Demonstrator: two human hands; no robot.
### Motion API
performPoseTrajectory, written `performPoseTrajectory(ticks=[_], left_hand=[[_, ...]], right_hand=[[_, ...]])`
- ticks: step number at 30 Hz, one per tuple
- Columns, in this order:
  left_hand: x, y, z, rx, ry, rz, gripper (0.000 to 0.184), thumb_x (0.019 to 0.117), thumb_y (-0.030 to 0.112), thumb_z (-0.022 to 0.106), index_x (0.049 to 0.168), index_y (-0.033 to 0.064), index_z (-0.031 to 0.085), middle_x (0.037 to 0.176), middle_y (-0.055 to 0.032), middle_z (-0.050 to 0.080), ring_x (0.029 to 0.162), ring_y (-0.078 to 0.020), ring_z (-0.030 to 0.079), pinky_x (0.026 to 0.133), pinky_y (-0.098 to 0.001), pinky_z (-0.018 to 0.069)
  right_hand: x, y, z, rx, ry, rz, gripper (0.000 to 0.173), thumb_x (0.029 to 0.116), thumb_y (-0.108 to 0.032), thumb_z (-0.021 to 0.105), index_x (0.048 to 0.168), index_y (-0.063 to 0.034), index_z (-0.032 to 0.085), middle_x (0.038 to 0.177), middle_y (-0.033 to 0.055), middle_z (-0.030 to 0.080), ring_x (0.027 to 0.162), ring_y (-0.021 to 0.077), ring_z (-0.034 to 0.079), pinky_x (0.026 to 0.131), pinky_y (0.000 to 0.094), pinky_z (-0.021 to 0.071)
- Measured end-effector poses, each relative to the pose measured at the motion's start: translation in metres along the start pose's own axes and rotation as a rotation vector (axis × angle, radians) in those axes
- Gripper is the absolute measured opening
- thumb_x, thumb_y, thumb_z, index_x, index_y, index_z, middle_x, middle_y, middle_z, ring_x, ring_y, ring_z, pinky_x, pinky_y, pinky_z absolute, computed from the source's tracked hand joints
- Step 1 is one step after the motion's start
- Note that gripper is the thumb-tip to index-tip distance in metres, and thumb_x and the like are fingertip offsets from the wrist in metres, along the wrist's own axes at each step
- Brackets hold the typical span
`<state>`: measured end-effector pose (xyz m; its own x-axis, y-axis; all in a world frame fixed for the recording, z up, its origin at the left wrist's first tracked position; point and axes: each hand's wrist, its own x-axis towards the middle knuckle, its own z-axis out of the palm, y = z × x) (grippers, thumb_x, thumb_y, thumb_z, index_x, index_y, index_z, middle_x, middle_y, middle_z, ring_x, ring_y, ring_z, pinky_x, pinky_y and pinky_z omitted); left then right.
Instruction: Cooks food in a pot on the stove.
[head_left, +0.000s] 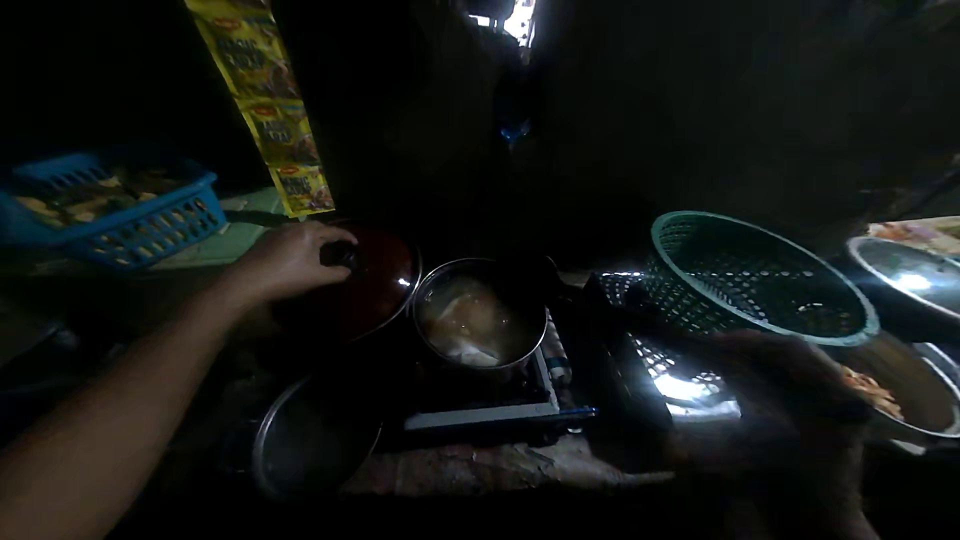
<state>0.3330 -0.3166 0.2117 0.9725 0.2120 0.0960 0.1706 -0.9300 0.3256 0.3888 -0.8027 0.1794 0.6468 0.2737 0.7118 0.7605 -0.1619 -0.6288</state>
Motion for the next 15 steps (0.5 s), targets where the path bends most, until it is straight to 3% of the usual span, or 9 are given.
performPoseTrajectory(ticks=[3, 7, 12, 13, 15], left_hand=[[0.015, 0.028, 0.002, 0.013, -0.033, 0.11, 0.042, 0.0911, 0.018, 0.078, 0.13, 0.0078, 0.068, 0.126, -0.0227, 0.065, 0.119, -0.0414, 0.061, 0.1, -0.0642, 0.0454], [0.033, 0.075, 0.017, -0.064, -0.136, 0.231, 0.042, 0.0908, 0.016, 0.077, 0.131, 0.0078, 0.067, 0.127, -0.0193, 0.065, 0.118, -0.0355, 0.062, 0.1, -0.0571, 0.0481], [0.045, 0.106, 0.025, -0.066, -0.203, 0.277, 0.044, 0.0917, 0.016, 0.076, 0.134, 0.01, 0.066, 0.128, -0.0186, 0.063, 0.117, -0.0335, 0.061, 0.1, -0.0537, 0.0488], [0.044, 0.107, 0.023, -0.063, -0.191, 0.277, 0.043, 0.092, 0.016, 0.076, 0.133, 0.0097, 0.066, 0.128, -0.019, 0.063, 0.118, -0.0339, 0.061, 0.1, -0.0543, 0.0481], [0.04, 0.105, 0.016, -0.054, -0.152, 0.275, 0.042, 0.0924, 0.015, 0.076, 0.133, 0.0084, 0.066, 0.129, -0.0201, 0.063, 0.119, -0.0354, 0.061, 0.101, -0.0558, 0.0477]], right_hand=[[-0.001, 0.016, -0.021, 0.236, 0.212, 0.135, 0.011, 0.1005, -0.022, 0.06, 0.107, -0.0266, 0.068, 0.099, -0.0139, 0.072, 0.085, 0.0022, 0.069, 0.073, 0.0231, 0.0612], [-0.022, 0.014, -0.056, 0.233, 0.355, 0.174, 0.009, 0.1021, -0.021, 0.055, 0.105, -0.0191, 0.062, 0.09, -0.0084, 0.071, 0.073, 0.0073, 0.069, 0.064, 0.0265, 0.0606], [-0.037, 0.013, -0.081, 0.15, 0.278, 0.163, 0.009, 0.0995, -0.028, 0.062, 0.107, -0.0256, 0.066, 0.095, -0.0117, 0.072, 0.078, 0.0043, 0.069, 0.068, 0.0244, 0.0611], [-0.036, 0.017, -0.081, 0.114, 0.227, 0.147, 0.011, 0.0996, -0.028, 0.062, 0.11, -0.026, 0.065, 0.099, -0.0128, 0.071, 0.084, 0.0034, 0.069, 0.073, 0.0244, 0.0601], [-0.025, 0.014, -0.063, 0.051, 0.145, 0.113, 0.011, 0.0979, -0.023, 0.065, 0.109, -0.0225, 0.067, 0.098, -0.0128, 0.071, 0.082, 0.0013, 0.068, 0.07, 0.0224, 0.0601]])
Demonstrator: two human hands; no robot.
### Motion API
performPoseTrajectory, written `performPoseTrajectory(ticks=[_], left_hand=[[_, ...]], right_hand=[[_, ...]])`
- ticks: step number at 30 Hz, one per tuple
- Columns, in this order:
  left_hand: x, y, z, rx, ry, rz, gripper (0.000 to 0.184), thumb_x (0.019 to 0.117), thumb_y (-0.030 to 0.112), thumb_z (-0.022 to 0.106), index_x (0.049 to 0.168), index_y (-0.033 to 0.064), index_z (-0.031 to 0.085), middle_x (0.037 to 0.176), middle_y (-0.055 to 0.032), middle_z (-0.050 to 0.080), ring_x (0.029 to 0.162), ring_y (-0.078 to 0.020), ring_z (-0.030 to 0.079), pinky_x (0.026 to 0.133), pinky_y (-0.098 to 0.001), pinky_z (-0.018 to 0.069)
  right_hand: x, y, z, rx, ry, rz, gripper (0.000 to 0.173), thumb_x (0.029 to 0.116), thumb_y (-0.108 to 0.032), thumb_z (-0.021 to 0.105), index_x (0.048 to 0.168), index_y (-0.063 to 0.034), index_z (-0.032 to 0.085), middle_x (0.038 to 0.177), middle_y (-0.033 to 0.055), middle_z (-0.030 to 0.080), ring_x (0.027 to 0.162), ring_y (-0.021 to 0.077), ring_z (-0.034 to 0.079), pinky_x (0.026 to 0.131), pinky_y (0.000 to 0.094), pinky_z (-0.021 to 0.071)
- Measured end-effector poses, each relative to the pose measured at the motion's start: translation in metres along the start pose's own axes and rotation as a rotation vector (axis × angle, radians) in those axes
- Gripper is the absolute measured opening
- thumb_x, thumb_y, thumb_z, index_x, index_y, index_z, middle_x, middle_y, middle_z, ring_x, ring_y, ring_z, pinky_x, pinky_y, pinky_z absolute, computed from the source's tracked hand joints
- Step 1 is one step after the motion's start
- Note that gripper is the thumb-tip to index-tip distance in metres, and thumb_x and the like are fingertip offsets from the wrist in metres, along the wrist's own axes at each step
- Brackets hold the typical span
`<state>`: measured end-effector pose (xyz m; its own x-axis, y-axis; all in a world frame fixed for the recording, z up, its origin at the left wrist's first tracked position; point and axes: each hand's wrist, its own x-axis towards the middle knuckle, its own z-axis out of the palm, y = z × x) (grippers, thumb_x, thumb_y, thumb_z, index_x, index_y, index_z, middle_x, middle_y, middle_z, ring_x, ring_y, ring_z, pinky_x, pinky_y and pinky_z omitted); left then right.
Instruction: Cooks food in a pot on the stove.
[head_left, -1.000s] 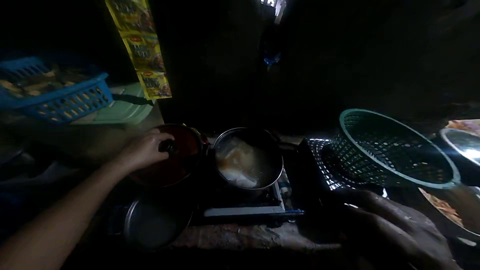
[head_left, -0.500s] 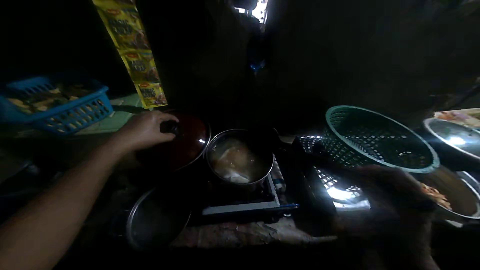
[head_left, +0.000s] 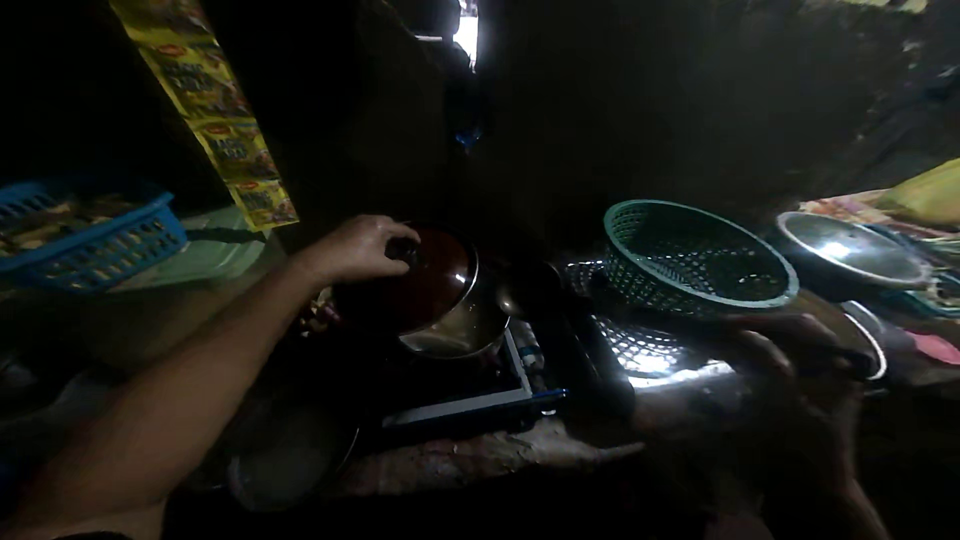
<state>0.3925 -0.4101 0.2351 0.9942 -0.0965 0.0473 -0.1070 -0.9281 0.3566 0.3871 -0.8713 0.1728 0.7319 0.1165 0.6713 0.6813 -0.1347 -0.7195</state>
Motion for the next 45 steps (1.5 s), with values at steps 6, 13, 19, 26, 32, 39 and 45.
performPoseTrajectory(ticks=[6, 13, 19, 26, 32, 39, 45], left_hand=[[-0.027, -0.019, -0.021, 0.068, 0.072, -0.102, 0.043, 0.0933, 0.018, 0.076, 0.133, 0.0069, 0.066, 0.13, -0.0233, 0.063, 0.123, -0.0411, 0.059, 0.103, -0.0618, 0.0439], [-0.053, -0.052, -0.025, 0.104, 0.096, -0.164, 0.043, 0.0922, 0.019, 0.078, 0.131, 0.0058, 0.067, 0.13, -0.0231, 0.064, 0.126, -0.0419, 0.057, 0.107, -0.0617, 0.0412], [-0.062, -0.055, -0.027, 0.094, 0.107, -0.187, 0.041, 0.0927, 0.016, 0.077, 0.131, 0.0045, 0.067, 0.129, -0.0245, 0.064, 0.124, -0.0427, 0.059, 0.105, -0.0629, 0.0425], [-0.05, -0.054, -0.021, 0.11, 0.08, -0.179, 0.043, 0.0919, 0.021, 0.078, 0.132, 0.008, 0.067, 0.128, -0.023, 0.064, 0.123, -0.0416, 0.059, 0.103, -0.0631, 0.0434], [-0.026, -0.029, -0.004, 0.051, 0.018, -0.11, 0.043, 0.0916, 0.021, 0.078, 0.131, 0.0097, 0.067, 0.127, -0.0197, 0.064, 0.118, -0.0374, 0.061, 0.1, -0.0596, 0.0469], [0.017, 0.005, 0.033, 0.004, -0.117, 0.051, 0.043, 0.0902, 0.017, 0.077, 0.131, 0.0102, 0.068, 0.122, -0.0175, 0.065, 0.113, -0.0322, 0.063, 0.098, -0.0533, 0.0501], [0.031, 0.024, 0.062, -0.013, -0.194, 0.102, 0.044, 0.0889, 0.015, 0.079, 0.131, 0.0104, 0.068, 0.122, -0.0172, 0.064, 0.111, -0.0323, 0.063, 0.097, -0.0524, 0.0507]], right_hand=[[0.028, -0.008, 0.08, -0.185, -0.305, -0.219, 0.013, 0.0886, -0.009, 0.069, 0.097, 0.001, 0.068, 0.086, -0.0012, 0.069, 0.077, -0.0049, 0.063, 0.072, 0.0142, 0.055], [0.039, -0.002, 0.117, -0.172, -0.468, -0.27, 0.014, 0.0904, -0.008, 0.065, 0.099, 0.0017, 0.07, 0.083, 0.0035, 0.068, 0.074, -0.0025, 0.062, 0.07, 0.0127, 0.0523], [0.043, 0.001, 0.118, -0.133, -0.442, -0.179, 0.011, 0.0888, -0.004, 0.066, 0.099, -0.0014, 0.069, 0.084, -0.0018, 0.069, 0.072, -0.0045, 0.063, 0.067, 0.0137, 0.055], [0.054, 0.007, 0.09, 0.083, -0.256, 0.03, 0.009, 0.0975, -0.011, 0.057, 0.104, -0.0127, 0.063, 0.091, -0.0102, 0.069, 0.075, -0.0009, 0.066, 0.066, 0.019, 0.059], [0.048, -0.007, 0.044, 0.19, -0.116, 0.068, 0.008, 0.0999, -0.018, 0.059, 0.103, -0.0224, 0.065, 0.092, -0.0132, 0.069, 0.08, -0.0009, 0.067, 0.07, 0.0185, 0.0591], [0.012, -0.042, -0.015, 0.048, 0.065, 0.12, 0.015, 0.0951, -0.016, 0.061, 0.1, -0.0293, 0.065, 0.089, -0.0169, 0.07, 0.074, -0.0022, 0.066, 0.063, 0.0175, 0.0584], [-0.023, -0.038, -0.057, -0.003, 0.043, 0.159, 0.01, 0.0919, -0.03, 0.07, 0.101, -0.0272, 0.07, 0.09, -0.0122, 0.071, 0.075, 0.001, 0.067, 0.066, 0.0195, 0.0584]])
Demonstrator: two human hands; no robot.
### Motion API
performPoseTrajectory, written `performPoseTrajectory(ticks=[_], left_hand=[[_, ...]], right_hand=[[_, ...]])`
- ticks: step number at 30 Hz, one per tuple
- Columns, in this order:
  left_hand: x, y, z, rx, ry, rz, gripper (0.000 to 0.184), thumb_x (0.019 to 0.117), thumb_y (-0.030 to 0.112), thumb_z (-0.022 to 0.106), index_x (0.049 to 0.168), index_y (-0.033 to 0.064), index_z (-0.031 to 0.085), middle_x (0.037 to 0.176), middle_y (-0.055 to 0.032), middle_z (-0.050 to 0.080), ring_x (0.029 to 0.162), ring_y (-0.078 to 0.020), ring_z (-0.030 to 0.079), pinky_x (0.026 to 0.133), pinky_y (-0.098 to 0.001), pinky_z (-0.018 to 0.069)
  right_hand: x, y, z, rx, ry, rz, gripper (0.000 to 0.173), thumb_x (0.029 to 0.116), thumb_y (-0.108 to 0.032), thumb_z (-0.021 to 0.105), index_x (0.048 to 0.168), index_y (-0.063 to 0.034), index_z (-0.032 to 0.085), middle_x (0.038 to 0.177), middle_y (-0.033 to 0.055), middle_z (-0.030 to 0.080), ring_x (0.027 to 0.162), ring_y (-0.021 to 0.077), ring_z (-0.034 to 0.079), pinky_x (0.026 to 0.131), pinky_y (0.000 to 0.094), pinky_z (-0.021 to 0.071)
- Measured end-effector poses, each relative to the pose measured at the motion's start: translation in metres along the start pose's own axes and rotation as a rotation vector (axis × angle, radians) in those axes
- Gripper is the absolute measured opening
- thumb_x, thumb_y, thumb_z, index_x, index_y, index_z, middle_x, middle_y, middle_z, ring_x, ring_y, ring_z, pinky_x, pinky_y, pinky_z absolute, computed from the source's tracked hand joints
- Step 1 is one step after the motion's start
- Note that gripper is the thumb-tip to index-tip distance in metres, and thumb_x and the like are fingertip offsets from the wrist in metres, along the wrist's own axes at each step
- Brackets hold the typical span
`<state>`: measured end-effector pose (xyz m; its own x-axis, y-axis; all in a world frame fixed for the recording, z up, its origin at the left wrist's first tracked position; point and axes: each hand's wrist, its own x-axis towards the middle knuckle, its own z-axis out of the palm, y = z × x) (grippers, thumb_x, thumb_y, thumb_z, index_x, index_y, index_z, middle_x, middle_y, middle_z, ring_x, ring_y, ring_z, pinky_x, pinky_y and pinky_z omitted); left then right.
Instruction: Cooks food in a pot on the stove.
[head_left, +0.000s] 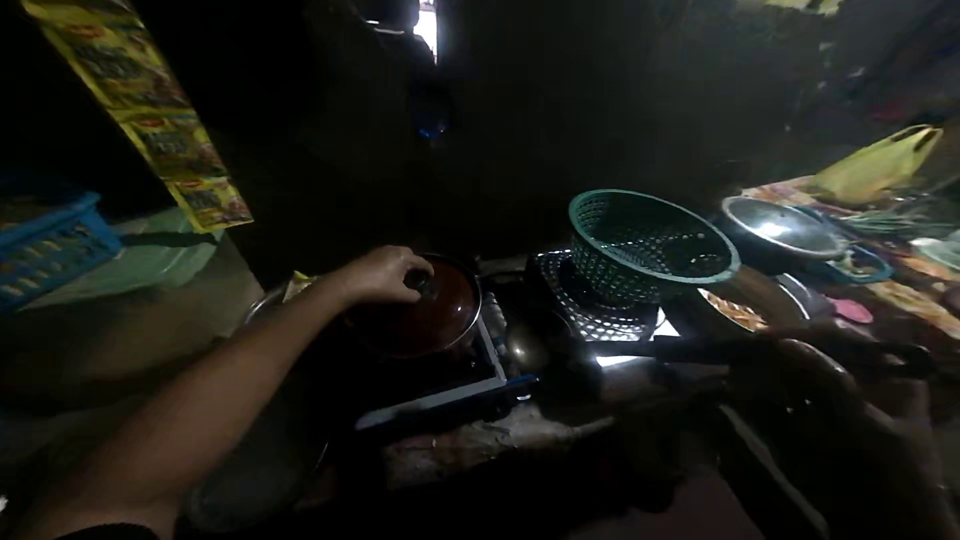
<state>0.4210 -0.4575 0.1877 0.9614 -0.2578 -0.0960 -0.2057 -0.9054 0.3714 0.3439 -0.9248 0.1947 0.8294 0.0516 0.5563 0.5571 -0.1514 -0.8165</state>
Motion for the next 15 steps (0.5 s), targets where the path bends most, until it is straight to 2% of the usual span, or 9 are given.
performPoseTrajectory(ticks=[3, 6, 10, 15], left_hand=[[0.005, 0.001, 0.003, 0.011, -0.016, 0.009, 0.043, 0.0901, 0.015, 0.078, 0.131, 0.0093, 0.068, 0.121, -0.0179, 0.065, 0.112, -0.0333, 0.063, 0.097, -0.0537, 0.0503], [0.01, -0.002, 0.005, 0.013, 0.0, 0.014, 0.042, 0.0901, 0.017, 0.078, 0.131, 0.0104, 0.068, 0.121, -0.0174, 0.065, 0.113, -0.033, 0.063, 0.098, -0.0532, 0.0499], [0.016, -0.005, 0.008, 0.027, -0.024, -0.01, 0.044, 0.0912, 0.018, 0.078, 0.133, 0.0114, 0.067, 0.129, -0.0183, 0.064, 0.121, -0.0354, 0.061, 0.103, -0.0567, 0.047], [0.012, -0.001, 0.006, 0.007, -0.036, 0.013, 0.044, 0.0906, 0.013, 0.078, 0.132, 0.0076, 0.067, 0.129, -0.0223, 0.064, 0.121, -0.0399, 0.06, 0.104, -0.0601, 0.0454]], right_hand=[[-0.013, -0.002, -0.01, 0.033, -0.01, 0.028, 0.013, 0.0909, -0.035, 0.073, 0.101, -0.027, 0.07, 0.089, -0.0101, 0.071, 0.072, 0.003, 0.068, 0.062, 0.0208, 0.0595], [-0.027, -0.006, -0.015, 0.076, 0.014, 0.023, 0.014, 0.0903, -0.033, 0.075, 0.1, -0.0243, 0.07, 0.087, -0.0061, 0.072, 0.069, 0.0067, 0.068, 0.059, 0.0241, 0.0601], [-0.05, -0.028, -0.018, 0.072, 0.035, 0.026, 0.013, 0.0922, -0.033, 0.073, 0.1, -0.0236, 0.071, 0.084, -0.0064, 0.072, 0.067, 0.0062, 0.069, 0.057, 0.0237, 0.0606], [-0.092, -0.063, -0.025, 0.016, 0.135, 0.044, 0.016, 0.0918, -0.037, 0.074, 0.099, -0.0229, 0.072, 0.084, -0.0059, 0.072, 0.065, 0.0045, 0.067, 0.056, 0.0218, 0.0592]])
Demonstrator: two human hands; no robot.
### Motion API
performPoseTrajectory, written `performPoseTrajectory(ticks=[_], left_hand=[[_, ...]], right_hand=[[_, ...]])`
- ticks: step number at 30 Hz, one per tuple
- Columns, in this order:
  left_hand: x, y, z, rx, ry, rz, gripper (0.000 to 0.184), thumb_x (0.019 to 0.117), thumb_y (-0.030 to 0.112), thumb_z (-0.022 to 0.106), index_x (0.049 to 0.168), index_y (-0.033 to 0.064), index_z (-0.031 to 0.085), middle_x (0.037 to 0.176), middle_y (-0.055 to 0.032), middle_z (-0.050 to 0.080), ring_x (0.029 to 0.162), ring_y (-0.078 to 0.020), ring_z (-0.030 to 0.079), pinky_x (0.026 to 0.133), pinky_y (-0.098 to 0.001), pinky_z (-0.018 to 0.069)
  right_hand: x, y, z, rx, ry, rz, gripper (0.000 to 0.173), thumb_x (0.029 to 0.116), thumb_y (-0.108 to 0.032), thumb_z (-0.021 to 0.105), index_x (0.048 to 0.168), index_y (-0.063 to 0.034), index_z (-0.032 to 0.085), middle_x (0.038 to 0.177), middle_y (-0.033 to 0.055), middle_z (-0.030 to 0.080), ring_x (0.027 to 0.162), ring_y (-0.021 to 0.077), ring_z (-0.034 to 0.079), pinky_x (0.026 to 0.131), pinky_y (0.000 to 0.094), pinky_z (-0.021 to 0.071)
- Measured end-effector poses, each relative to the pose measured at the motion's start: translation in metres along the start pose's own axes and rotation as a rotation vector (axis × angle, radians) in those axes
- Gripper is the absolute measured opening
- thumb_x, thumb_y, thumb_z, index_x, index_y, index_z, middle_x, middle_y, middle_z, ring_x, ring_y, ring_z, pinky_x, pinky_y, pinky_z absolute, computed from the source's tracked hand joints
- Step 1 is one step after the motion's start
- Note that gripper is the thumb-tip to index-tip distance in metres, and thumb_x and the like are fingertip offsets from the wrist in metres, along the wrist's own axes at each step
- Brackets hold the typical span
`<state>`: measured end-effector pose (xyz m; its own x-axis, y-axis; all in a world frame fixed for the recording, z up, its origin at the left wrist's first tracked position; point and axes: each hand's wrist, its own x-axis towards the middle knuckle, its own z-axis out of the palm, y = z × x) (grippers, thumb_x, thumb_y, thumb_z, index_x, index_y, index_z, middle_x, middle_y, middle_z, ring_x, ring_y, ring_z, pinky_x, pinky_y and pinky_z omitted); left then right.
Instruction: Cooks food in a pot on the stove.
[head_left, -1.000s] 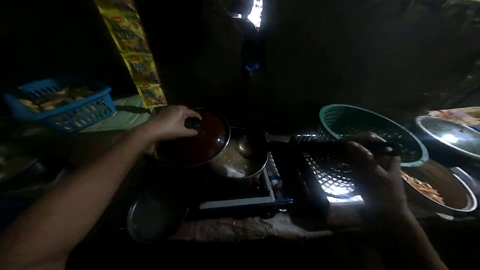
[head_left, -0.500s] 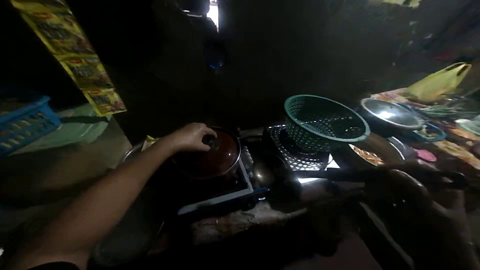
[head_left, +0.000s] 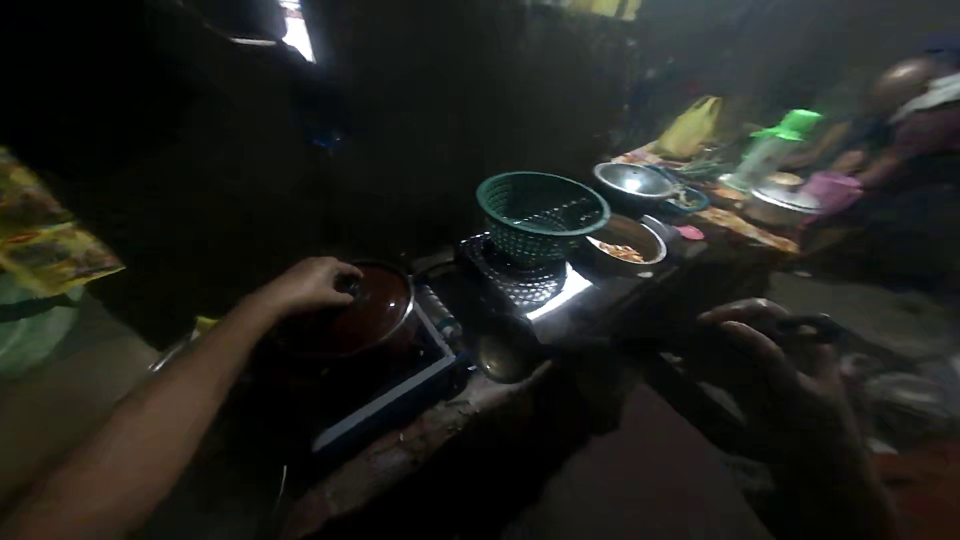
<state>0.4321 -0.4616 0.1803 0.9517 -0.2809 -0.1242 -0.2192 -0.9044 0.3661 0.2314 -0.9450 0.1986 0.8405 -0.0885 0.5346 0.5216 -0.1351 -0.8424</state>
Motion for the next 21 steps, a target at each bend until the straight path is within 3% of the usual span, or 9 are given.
performPoseTrajectory(ticks=[4, 7, 11, 13, 14, 16, 17, 19, 21], left_hand=[[0.004, -0.008, 0.001, 0.035, -0.054, -0.012, 0.045, 0.094, 0.015, 0.075, 0.137, 0.0091, 0.064, 0.133, -0.0267, 0.061, 0.125, -0.0455, 0.057, 0.106, -0.0658, 0.041], [0.006, -0.006, 0.001, 0.11, -0.058, 0.01, 0.058, 0.093, 0.015, 0.076, 0.147, 0.008, 0.055, 0.142, -0.0294, 0.054, 0.13, -0.0485, 0.052, 0.106, -0.0674, 0.0393], [-0.013, 0.03, -0.006, 0.192, 0.107, 0.107, 0.067, 0.0944, 0.022, 0.075, 0.152, 0.0035, 0.047, 0.149, -0.0326, 0.044, 0.132, -0.0568, 0.045, 0.105, -0.0731, 0.0366], [-0.03, 0.065, -0.009, 0.175, 0.209, 0.212, 0.052, 0.0971, 0.021, 0.072, 0.142, -0.0008, 0.056, 0.143, -0.0327, 0.05, 0.131, -0.056, 0.047, 0.104, -0.073, 0.0371], [-0.039, 0.086, -0.007, 0.157, 0.253, 0.276, 0.039, 0.0982, 0.019, 0.07, 0.129, -0.0027, 0.065, 0.135, -0.0309, 0.057, 0.125, -0.0527, 0.053, 0.101, -0.0715, 0.0403], [-0.052, 0.125, 0.005, 0.115, 0.312, 0.409, 0.02, 0.0982, 0.018, 0.07, 0.1, -0.0019, 0.072, 0.108, -0.0237, 0.067, 0.102, -0.0438, 0.064, 0.088, -0.0662, 0.0487], [-0.055, 0.144, 0.015, 0.077, 0.298, 0.473, 0.02, 0.0981, 0.018, 0.07, 0.094, -0.0013, 0.071, 0.101, -0.0209, 0.066, 0.094, -0.04, 0.065, 0.083, -0.0631, 0.0504], [-0.056, 0.183, 0.048, -0.014, 0.173, 0.61, 0.019, 0.0975, 0.016, 0.069, 0.093, -0.0024, 0.071, 0.096, -0.019, 0.067, 0.087, -0.0349, 0.066, 0.079, -0.0588, 0.0528], [-0.057, 0.22, 0.097, -0.085, -0.091, 0.701, 0.023, 0.0992, 0.019, 0.065, 0.1, -0.0026, 0.072, 0.1, -0.0185, 0.068, 0.092, -0.0316, 0.066, 0.085, -0.0548, 0.0527]], right_hand=[[-0.039, -0.028, -0.004, -0.056, 0.101, 0.0, 0.016, 0.0928, -0.036, 0.072, 0.097, -0.0206, 0.072, 0.083, -0.0063, 0.071, 0.064, 0.0029, 0.065, 0.056, 0.0193, 0.0574], [-0.073, -0.048, -0.012, -0.073, 0.159, 0.025, 0.022, 0.0932, -0.038, 0.073, 0.1, -0.0177, 0.071, 0.086, -0.0018, 0.072, 0.067, 0.0077, 0.069, 0.057, 0.0228, 0.0608], [-0.116, -0.081, -0.026, -0.008, 0.163, -0.058, 0.014, 0.1003, -0.031, 0.066, 0.105, -0.0191, 0.07, 0.092, -0.0042, 0.074, 0.068, 0.0082, 0.072, 0.056, 0.0249, 0.0629], [-0.14, -0.084, -0.053, -0.033, 0.168, -0.138, 0.019, 0.102, -0.028, 0.063, 0.111, -0.012, 0.067, 0.099, 0.0032, 0.072, 0.071, 0.015, 0.072, 0.054, 0.0298, 0.0633], [-0.156, -0.085, -0.072, -0.069, 0.161, -0.149, 0.022, 0.104, -0.025, 0.06, 0.116, -0.0062, 0.064, 0.102, 0.0088, 0.07, 0.073, 0.0199, 0.072, 0.055, 0.0336, 0.0635], [-0.184, -0.103, -0.092, -0.216, 0.273, -0.082, 0.022, 0.1032, -0.026, 0.06, 0.113, -0.0063, 0.064, 0.098, 0.0083, 0.071, 0.072, 0.0199, 0.071, 0.056, 0.0349, 0.0633], [-0.198, -0.111, -0.103, -0.296, 0.31, -0.079, 0.023, 0.1025, -0.026, 0.059, 0.113, -0.0076, 0.065, 0.099, 0.006, 0.071, 0.077, 0.0177, 0.071, 0.062, 0.0333, 0.063], [-0.223, -0.126, -0.123, -0.402, 0.358, -0.151, 0.022, 0.1024, -0.027, 0.058, 0.118, -0.0124, 0.065, 0.104, -0.0008, 0.07, 0.087, 0.0114, 0.069, 0.075, 0.0287, 0.0606], [-0.246, -0.144, -0.137, -0.437, 0.427, -0.203, 0.025, 0.1028, -0.029, 0.058, 0.123, -0.0157, 0.063, 0.107, -0.0042, 0.069, 0.093, 0.0094, 0.068, 0.081, 0.0279, 0.0591]])
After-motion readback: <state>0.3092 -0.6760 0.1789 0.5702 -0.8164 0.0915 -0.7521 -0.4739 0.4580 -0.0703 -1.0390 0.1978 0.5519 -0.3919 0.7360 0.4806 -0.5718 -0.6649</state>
